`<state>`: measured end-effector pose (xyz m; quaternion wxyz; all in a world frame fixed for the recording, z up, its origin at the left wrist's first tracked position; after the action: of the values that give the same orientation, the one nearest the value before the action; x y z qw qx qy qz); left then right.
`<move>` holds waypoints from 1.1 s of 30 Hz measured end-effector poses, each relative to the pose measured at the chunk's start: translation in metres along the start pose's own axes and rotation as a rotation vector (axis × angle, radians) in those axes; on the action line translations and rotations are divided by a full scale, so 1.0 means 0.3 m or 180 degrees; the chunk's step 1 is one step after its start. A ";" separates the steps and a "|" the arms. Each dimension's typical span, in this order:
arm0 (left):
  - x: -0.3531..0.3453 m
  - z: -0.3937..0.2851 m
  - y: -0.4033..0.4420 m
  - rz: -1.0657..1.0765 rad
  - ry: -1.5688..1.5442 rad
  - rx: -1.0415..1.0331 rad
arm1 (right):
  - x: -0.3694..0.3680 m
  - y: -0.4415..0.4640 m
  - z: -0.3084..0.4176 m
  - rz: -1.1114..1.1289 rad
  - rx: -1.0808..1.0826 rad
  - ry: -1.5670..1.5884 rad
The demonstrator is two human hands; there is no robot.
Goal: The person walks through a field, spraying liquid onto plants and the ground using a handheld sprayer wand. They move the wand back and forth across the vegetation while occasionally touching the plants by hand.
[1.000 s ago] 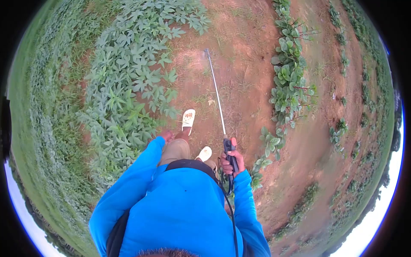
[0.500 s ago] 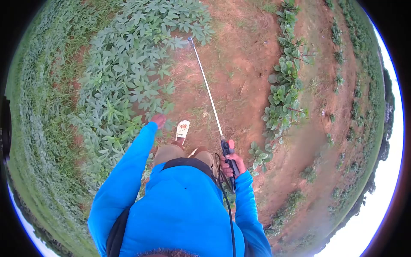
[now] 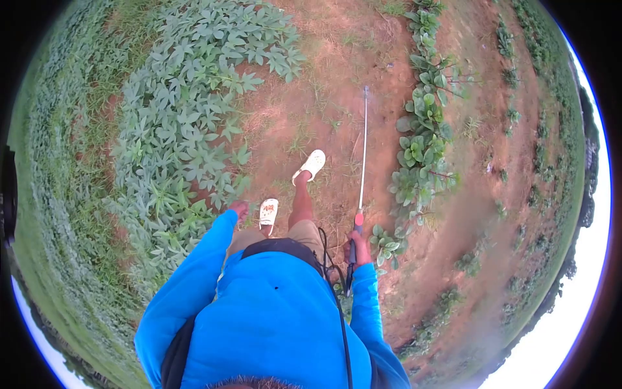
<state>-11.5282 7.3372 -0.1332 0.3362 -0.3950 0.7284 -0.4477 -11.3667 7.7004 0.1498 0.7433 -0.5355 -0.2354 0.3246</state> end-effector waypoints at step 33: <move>-0.314 -1.217 0.114 -0.0509 0.1141 -0.0380 | 0.130 0.357 0.885 0.0934 0.0222 -0.0255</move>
<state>-11.8019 7.5707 -0.0155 0.1405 -0.3848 0.7682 -0.4921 -11.5499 7.9229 0.1321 0.6960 -0.5247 -0.1726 0.4588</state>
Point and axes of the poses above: each hand's wrist, its own y-axis towards the middle knuckle, its own x-axis out of the back of the hand, z = x × y, the point moved 9 cm from there along y, towards the middle knuckle, and after that the axes turned 4 degrees about -y, right-handed, at the moved point
